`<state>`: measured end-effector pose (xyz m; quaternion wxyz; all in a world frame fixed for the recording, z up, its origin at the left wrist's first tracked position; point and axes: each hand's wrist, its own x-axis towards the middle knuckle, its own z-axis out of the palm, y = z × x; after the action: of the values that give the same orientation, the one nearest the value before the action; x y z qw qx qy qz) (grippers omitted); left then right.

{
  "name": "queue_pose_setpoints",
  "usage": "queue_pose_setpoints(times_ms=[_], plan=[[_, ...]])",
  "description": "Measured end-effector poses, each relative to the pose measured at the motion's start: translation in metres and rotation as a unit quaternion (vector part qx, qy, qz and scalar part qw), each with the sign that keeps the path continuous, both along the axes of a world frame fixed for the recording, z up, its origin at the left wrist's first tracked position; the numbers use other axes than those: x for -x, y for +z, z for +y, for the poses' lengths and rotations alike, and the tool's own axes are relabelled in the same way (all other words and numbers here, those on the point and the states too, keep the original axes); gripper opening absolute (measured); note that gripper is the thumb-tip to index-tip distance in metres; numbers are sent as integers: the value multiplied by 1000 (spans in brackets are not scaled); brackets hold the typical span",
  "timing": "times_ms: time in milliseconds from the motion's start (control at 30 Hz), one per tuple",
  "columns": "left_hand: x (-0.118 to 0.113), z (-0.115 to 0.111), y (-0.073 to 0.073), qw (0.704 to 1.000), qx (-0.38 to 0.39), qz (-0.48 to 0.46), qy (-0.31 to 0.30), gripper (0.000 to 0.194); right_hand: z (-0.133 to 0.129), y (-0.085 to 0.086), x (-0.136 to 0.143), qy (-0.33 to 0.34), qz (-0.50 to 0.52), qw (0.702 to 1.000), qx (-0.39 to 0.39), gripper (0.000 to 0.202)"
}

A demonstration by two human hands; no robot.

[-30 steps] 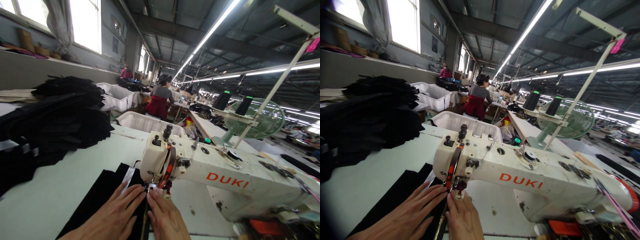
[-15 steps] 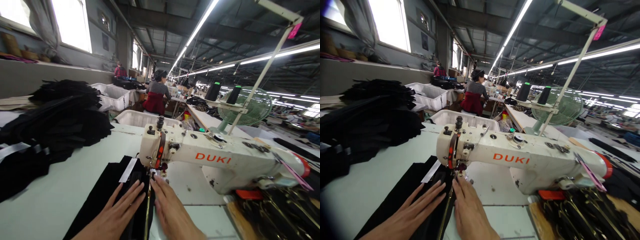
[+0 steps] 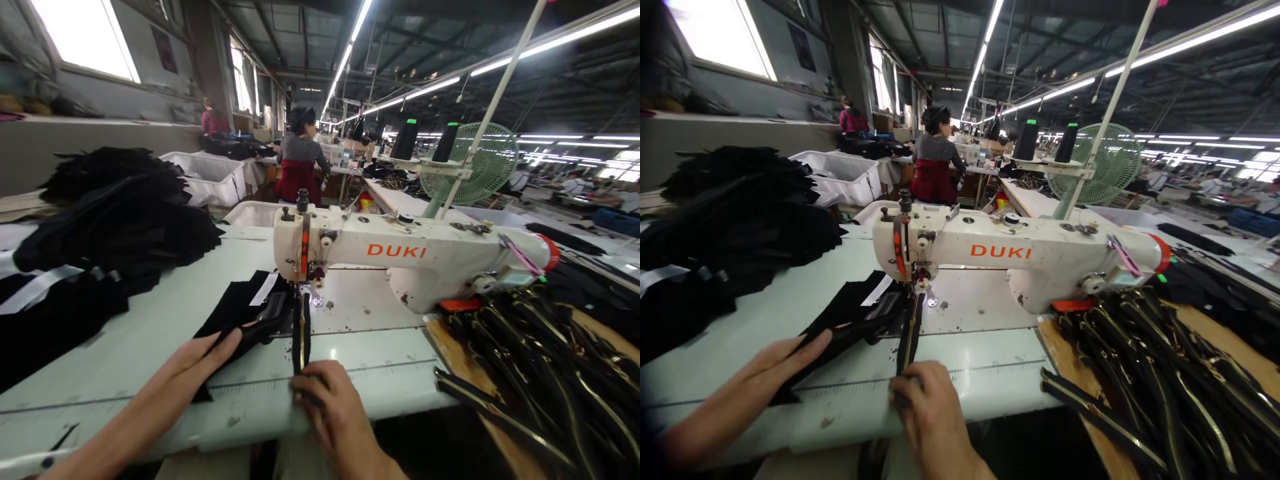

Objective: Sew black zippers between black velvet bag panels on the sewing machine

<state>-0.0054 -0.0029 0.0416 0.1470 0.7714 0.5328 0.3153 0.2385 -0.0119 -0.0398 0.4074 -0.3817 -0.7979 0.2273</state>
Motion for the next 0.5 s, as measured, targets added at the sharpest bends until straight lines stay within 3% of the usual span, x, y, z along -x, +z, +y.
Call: queue_pose_setpoints(times_ms=[67,100,200,300,400,467,500], plan=[[-1,1,10,996,67,-67,7,61,15,12,-14,-45,118,983,134,46],[-2,1,12,990,102,-94,15,60,27,18,-25,-55,132,977,161,53],[-5,0,11,978,151,-135,55,53,70,39,-57,-58,136,970,192,63],[-8,0,9,975,160,-148,52,51,97,61,-73,-44,125,974,183,71],[-9,-2,4,977,166,-131,32,56,83,70,-59,-18,95,983,157,58],[-9,-6,-6,981,153,-119,13,55,54,61,-36,11,56,992,108,47],[-8,-9,-13,985,134,-106,3,51,37,52,-24,26,7,999,23,44]])
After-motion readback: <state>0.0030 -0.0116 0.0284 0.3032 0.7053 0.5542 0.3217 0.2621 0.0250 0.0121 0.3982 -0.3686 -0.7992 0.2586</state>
